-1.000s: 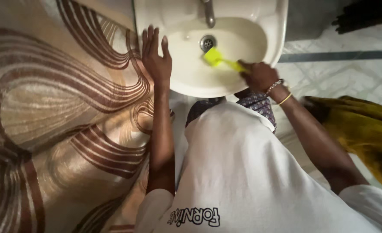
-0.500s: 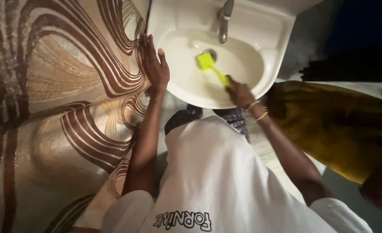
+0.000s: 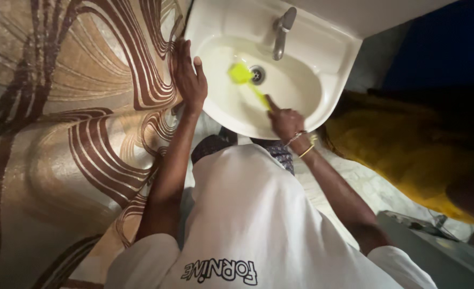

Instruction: The person cleans a bathroom sink by scrubbing the interior and around the drain using a yellow brush.

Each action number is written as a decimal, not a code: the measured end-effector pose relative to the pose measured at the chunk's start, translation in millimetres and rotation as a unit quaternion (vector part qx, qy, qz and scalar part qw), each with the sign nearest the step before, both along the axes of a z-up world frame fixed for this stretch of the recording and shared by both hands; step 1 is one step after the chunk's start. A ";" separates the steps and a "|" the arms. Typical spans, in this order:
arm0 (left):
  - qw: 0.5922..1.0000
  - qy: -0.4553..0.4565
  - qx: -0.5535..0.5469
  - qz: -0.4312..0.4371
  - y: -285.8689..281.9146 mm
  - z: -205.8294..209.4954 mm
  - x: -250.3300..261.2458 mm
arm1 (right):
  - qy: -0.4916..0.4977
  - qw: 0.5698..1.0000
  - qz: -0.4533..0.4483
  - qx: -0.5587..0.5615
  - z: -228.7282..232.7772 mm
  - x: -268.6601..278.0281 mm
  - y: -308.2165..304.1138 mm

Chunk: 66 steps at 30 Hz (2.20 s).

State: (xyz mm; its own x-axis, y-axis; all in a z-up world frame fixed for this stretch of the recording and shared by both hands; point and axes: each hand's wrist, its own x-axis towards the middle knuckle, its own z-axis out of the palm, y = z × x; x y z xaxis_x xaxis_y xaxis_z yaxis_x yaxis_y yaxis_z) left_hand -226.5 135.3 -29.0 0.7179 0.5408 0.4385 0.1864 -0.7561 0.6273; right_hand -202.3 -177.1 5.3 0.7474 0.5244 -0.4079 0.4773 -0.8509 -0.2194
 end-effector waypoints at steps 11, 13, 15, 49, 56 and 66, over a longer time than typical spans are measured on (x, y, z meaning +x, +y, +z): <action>1.000 0.009 -0.011 0.004 1.1 -3.7 -0.9 | 0.031 0.977 0.073 0.200 65.8 2.8 -100.8; 1.000 -0.001 -0.010 -0.003 2.0 -4.5 0.5 | 0.263 0.932 -0.007 0.249 62.3 3.5 -78.2; 1.000 -0.001 -0.016 -0.003 -0.1 -2.5 -2.0 | 0.367 0.899 -0.147 0.189 45.2 8.0 -38.8; 1.000 0.006 0.007 0.014 7.8 -13.5 1.3 | 0.006 0.998 0.024 0.062 14.6 10.7 -45.9; 1.000 0.008 -0.010 0.016 7.9 -7.2 -2.3 | -0.055 0.997 -0.018 -0.045 14.5 1.0 -40.5; 1.000 -0.012 -0.007 0.002 8.5 -4.4 -0.4 | -0.013 0.998 -0.047 -0.049 14.6 10.6 -19.6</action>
State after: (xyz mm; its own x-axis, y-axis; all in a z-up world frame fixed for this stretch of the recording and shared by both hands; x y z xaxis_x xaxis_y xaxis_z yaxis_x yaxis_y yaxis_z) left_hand -226.9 143.8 -33.4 0.7046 0.5500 0.4483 0.1749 -0.7469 0.6415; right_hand -191.8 -196.7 19.9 0.8032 0.4095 -0.4327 0.3981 -0.9093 -0.1214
